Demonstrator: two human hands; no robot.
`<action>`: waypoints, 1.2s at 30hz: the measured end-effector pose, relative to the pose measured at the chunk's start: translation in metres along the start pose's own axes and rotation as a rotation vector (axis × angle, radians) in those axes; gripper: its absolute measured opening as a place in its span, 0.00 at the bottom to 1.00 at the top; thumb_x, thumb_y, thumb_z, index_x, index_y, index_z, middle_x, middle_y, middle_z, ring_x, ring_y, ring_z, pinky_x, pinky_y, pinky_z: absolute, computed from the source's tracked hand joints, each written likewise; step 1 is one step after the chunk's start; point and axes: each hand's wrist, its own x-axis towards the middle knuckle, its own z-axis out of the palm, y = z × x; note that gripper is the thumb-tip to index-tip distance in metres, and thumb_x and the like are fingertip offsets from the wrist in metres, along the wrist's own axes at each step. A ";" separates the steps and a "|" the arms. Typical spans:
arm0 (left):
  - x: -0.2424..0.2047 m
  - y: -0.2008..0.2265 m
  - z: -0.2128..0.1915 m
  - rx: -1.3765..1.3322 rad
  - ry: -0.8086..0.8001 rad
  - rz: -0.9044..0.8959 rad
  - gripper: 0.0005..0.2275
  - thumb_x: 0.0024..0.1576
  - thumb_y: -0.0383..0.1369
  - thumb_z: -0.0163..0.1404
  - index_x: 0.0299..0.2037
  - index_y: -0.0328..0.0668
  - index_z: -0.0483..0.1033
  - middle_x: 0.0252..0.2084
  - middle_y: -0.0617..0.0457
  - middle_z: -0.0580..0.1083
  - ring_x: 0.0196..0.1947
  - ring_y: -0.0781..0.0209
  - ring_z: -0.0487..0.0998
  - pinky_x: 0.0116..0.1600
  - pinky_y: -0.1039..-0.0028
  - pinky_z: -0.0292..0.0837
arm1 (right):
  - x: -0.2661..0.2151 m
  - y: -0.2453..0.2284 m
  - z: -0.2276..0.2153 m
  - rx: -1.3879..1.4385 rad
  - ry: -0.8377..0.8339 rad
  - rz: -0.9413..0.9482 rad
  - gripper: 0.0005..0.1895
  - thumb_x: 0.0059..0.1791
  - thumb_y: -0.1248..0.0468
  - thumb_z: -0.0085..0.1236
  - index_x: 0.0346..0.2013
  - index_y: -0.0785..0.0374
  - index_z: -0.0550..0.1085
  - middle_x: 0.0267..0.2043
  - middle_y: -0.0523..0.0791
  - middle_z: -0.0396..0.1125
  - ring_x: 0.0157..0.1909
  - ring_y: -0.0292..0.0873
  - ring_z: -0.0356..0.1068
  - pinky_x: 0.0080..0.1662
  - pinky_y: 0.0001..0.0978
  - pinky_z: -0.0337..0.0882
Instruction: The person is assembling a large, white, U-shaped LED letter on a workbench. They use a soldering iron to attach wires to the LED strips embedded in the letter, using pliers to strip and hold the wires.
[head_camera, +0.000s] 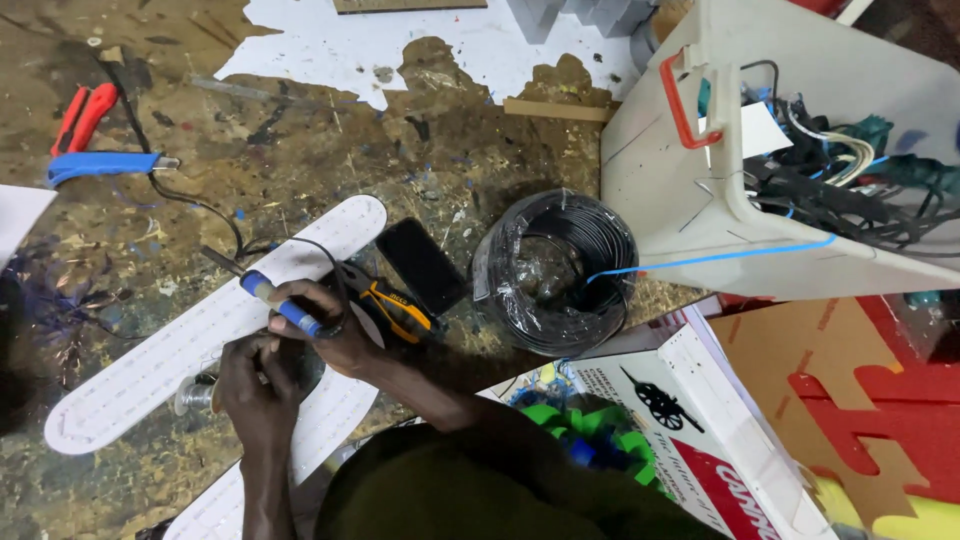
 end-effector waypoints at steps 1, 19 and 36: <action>0.000 0.000 0.000 0.013 0.014 0.030 0.04 0.79 0.24 0.48 0.55 0.28 0.74 0.50 0.34 0.76 0.49 0.36 0.77 0.51 0.51 0.70 | 0.002 0.005 -0.003 0.045 0.042 0.007 0.18 0.59 0.66 0.71 0.61 0.62 0.75 0.43 0.49 0.77 0.41 0.46 0.82 0.52 0.38 0.83; 0.033 -0.024 -0.007 0.042 0.085 0.088 0.07 0.77 0.24 0.59 0.45 0.31 0.82 0.30 0.46 0.65 0.34 0.44 0.66 0.48 0.55 0.64 | 0.057 -0.053 -0.164 0.706 0.291 -0.109 0.07 0.60 0.57 0.60 0.50 0.52 0.83 0.40 0.49 0.79 0.48 0.49 0.79 0.57 0.48 0.71; 0.000 -0.012 0.054 0.038 0.046 -0.131 0.08 0.61 0.21 0.60 0.33 0.41 0.74 0.27 0.49 0.65 0.34 0.45 0.68 0.51 0.58 0.66 | 0.017 -0.076 -0.132 -0.229 0.663 -0.086 0.13 0.60 0.59 0.64 0.47 0.70 0.80 0.36 0.51 0.74 0.36 0.50 0.80 0.38 0.41 0.83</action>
